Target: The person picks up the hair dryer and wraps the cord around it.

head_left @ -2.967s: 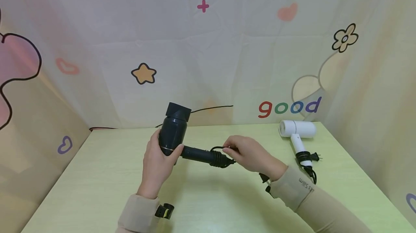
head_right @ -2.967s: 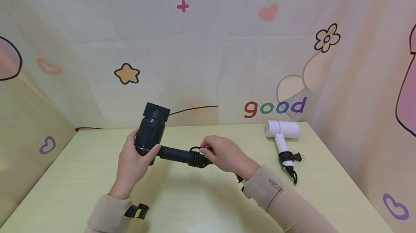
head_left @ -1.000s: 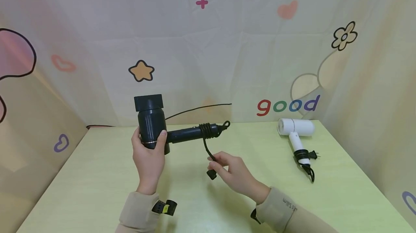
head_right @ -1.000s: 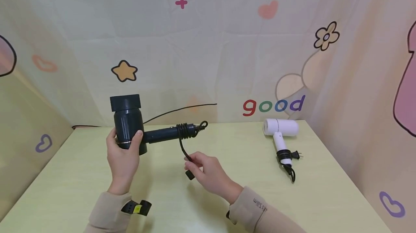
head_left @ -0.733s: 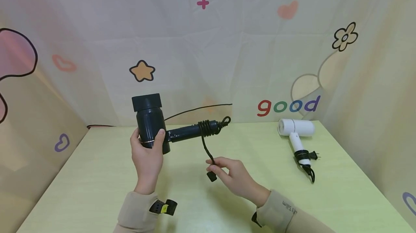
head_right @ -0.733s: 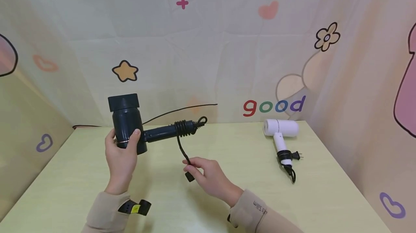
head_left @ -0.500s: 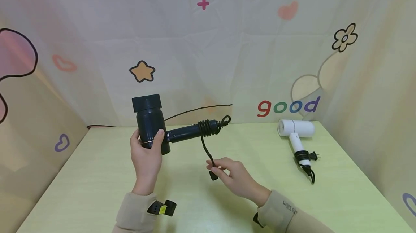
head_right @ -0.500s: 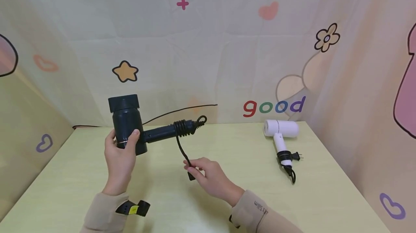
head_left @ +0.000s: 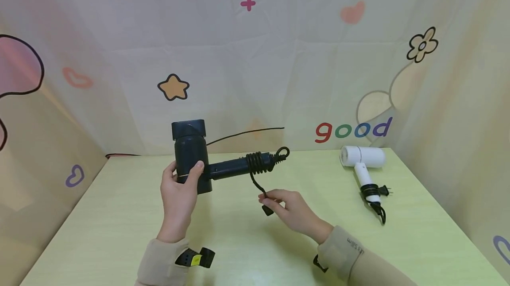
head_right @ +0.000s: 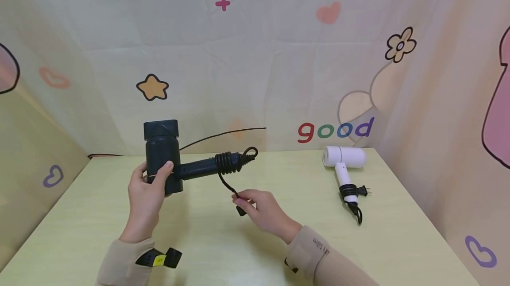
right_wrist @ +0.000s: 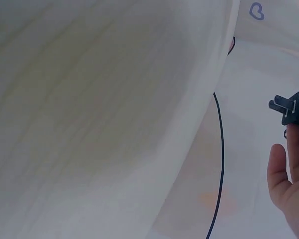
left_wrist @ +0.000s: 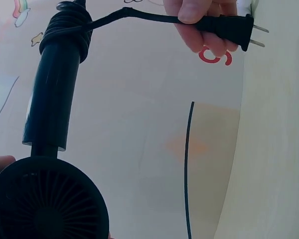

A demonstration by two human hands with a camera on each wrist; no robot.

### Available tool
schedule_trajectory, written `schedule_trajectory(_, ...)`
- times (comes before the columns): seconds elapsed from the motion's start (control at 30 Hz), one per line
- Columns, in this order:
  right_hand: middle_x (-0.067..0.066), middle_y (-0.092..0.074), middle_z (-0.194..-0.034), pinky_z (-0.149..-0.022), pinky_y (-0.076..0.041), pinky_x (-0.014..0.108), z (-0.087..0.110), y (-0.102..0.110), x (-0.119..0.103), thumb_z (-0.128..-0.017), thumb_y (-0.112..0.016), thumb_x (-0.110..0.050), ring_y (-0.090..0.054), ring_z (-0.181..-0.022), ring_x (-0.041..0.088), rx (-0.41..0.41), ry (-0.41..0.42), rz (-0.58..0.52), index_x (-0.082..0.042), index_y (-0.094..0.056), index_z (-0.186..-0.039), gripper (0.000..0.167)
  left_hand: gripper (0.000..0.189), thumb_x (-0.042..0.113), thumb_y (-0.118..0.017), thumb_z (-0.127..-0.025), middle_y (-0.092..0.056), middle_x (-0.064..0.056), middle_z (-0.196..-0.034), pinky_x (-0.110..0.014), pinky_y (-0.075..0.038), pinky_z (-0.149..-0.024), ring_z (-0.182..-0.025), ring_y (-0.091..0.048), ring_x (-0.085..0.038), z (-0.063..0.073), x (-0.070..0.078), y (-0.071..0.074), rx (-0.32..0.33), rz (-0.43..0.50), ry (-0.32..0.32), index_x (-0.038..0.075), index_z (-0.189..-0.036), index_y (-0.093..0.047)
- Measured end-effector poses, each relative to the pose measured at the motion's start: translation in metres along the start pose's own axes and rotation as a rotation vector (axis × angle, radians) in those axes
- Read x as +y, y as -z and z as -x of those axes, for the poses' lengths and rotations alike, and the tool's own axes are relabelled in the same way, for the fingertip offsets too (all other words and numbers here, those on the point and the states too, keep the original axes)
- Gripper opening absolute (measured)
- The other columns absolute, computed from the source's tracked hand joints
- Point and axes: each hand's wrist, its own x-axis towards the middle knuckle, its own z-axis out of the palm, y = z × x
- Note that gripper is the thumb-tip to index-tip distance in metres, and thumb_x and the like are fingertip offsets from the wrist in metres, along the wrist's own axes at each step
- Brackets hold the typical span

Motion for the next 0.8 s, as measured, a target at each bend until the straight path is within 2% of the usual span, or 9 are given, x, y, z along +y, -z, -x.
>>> schedule_trajectory(0.1,0.002,-0.072,-0.100,-0.073,-0.052,0.026,-0.001,0.003,0.003,-0.093,-0.060,-0.020,-0.066,-0.085,0.010,0.005,0.000,0.041,-0.009,-0.071,-0.104,0.018,0.082,0.049,-0.065,-0.084,-0.048,-0.018,-0.122,-0.042,-0.046,-0.092,-0.106,-0.057,-0.029,0.001,0.000,0.001,-0.019,-0.021,0.009,0.009,-0.145,-0.027)
schedule_trajectory(0.27,0.001,-0.071,-0.097,-0.076,-0.050,0.027,-0.003,0.010,0.007,-0.092,-0.061,-0.019,-0.064,-0.087,0.011,-0.010,0.003,0.087,-0.010,-0.069,-0.103,0.017,0.083,0.049,-0.066,-0.083,-0.049,-0.017,-0.122,-0.045,-0.047,-0.095,-0.108,-0.057,-0.030,0.003,0.003,0.002,-0.065,-0.059,0.005,0.010,-0.146,-0.028)
schedule_trajectory(0.37,0.001,-0.071,-0.099,-0.069,-0.047,0.023,-0.004,0.015,0.007,-0.091,-0.063,-0.021,-0.059,-0.078,0.008,-0.026,-0.042,0.091,-0.012,-0.069,-0.104,0.017,0.082,0.049,-0.066,-0.083,-0.051,-0.016,-0.119,-0.045,-0.048,-0.094,-0.107,-0.058,-0.030,0.005,0.004,0.002,-0.092,-0.086,0.000,0.010,-0.145,-0.029)
schedule_trajectory(0.5,0.001,-0.071,-0.103,-0.061,-0.039,0.022,-0.007,0.020,0.006,-0.090,-0.064,-0.024,-0.044,-0.064,0.005,-0.040,-0.083,0.082,-0.015,-0.070,-0.103,0.017,0.079,0.049,-0.066,-0.084,-0.053,-0.015,-0.112,-0.041,-0.051,-0.089,-0.102,-0.061,-0.028,0.006,0.005,0.003,-0.123,-0.115,0.005,0.011,-0.144,-0.031)
schedule_trajectory(0.6,-0.002,-0.071,-0.104,-0.071,-0.045,0.025,-0.009,0.023,0.005,-0.090,-0.065,-0.023,-0.053,-0.072,0.003,-0.044,-0.051,0.077,-0.018,-0.069,-0.108,0.019,0.077,0.047,-0.066,-0.084,-0.052,-0.015,-0.109,-0.035,-0.052,-0.083,-0.099,-0.062,-0.028,0.006,0.005,0.003,-0.148,-0.126,0.009,0.012,-0.144,-0.032)
schedule_trajectory(0.73,-0.002,-0.069,-0.109,-0.088,-0.048,0.036,-0.011,0.025,0.005,-0.088,-0.067,-0.018,-0.062,-0.100,0.010,-0.047,-0.026,0.095,-0.018,-0.066,-0.117,0.029,0.075,0.044,-0.066,-0.085,-0.050,-0.015,-0.109,-0.034,-0.053,-0.082,-0.096,-0.062,-0.028,0.006,0.004,0.004,-0.186,-0.139,0.015,0.012,-0.143,-0.032)
schedule_trajectory(0.8,0.001,-0.069,-0.109,-0.087,-0.049,0.037,-0.012,0.026,0.005,-0.087,-0.068,-0.016,-0.063,-0.099,0.014,-0.047,-0.022,0.106,-0.014,-0.066,-0.116,0.029,0.073,0.043,-0.066,-0.086,-0.049,-0.015,-0.110,-0.035,-0.054,-0.083,-0.096,-0.061,-0.028,0.006,0.004,0.003,-0.204,-0.138,0.023,0.012,-0.143,-0.033)
